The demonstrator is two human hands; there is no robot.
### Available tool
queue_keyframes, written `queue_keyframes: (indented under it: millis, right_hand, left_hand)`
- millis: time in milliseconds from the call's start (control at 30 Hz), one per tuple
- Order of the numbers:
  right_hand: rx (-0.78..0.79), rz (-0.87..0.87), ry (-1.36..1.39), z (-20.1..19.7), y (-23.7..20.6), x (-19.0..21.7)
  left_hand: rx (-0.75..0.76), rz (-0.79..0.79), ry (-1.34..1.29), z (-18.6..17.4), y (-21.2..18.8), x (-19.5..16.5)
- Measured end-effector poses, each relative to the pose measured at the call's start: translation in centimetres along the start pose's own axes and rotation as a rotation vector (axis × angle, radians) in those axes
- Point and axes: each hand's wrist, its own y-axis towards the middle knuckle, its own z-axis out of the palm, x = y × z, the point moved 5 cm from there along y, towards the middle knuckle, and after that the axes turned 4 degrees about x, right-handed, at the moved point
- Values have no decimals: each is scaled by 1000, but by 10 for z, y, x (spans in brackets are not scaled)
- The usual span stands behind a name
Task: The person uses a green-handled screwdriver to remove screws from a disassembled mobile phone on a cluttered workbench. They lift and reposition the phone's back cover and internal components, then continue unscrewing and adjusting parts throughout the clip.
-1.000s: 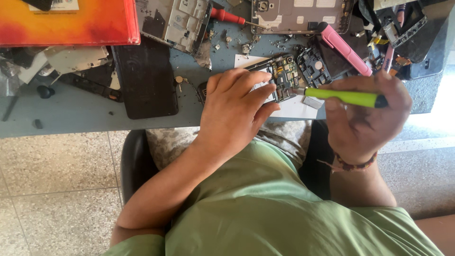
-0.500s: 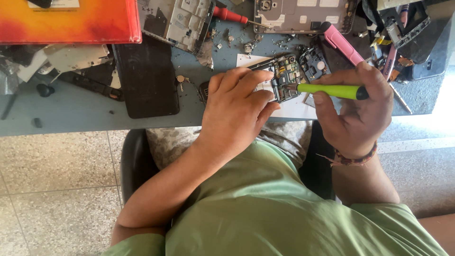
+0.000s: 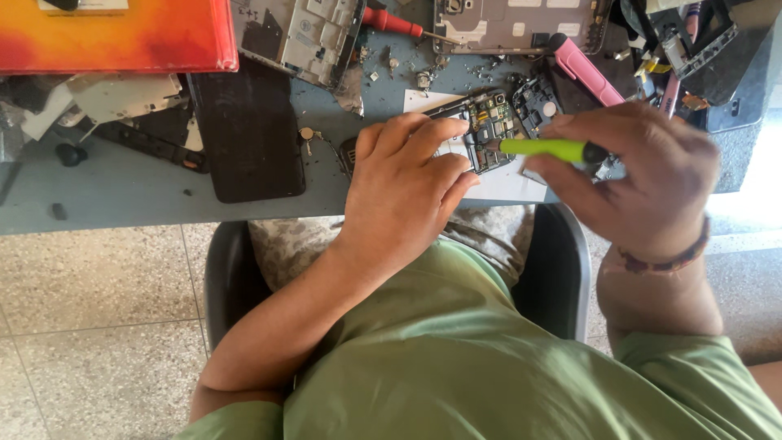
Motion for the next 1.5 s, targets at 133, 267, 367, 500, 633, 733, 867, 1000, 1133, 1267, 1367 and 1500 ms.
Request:
queue_keyframes:
  millis: [133,267,367,500,633,733,867,1000,1133,1267,1367,1500]
  right_hand:
    - [148,143,-131,1,18,-6]
    - [201,-23,-26,-5,33,12]
    - [264,-52,-4,-9,40,18]
    - [301,46,-134,-4,45,13]
    - [306,-4,-54,-9,47,14]
    - [427,53,-78,-4,48,11]
    - [363,7,-159,-6,49,13]
    - [349,-82,4,-8,47,14]
    - [380,18,-216,-4,46,4]
    - [307,-139,-101,-13,48,11]
    - [334,-113,-76,-14,48,14]
    - [372,-56,-115,-9,51,13]
  left_hand:
    - [-6,-2,4,1,0,0]
    - [-19,-8,4,-1,1,0]
    - [-6,-7,0,0,2,-1]
    - [8,-15,-3,-1,1,-1]
    - [14,-17,4,-1,3,-2]
    - [21,-16,12,-1,5,-2]
    - [31,-20,9,0,5,-3]
    - [45,-38,36,0,3,-4]
    - [78,-23,97,4,6,-6]
    - [98,-22,165,7,8,-6]
    - [106,-19,187,9,8,-7]
    - [111,-16,200,7,8,-7]
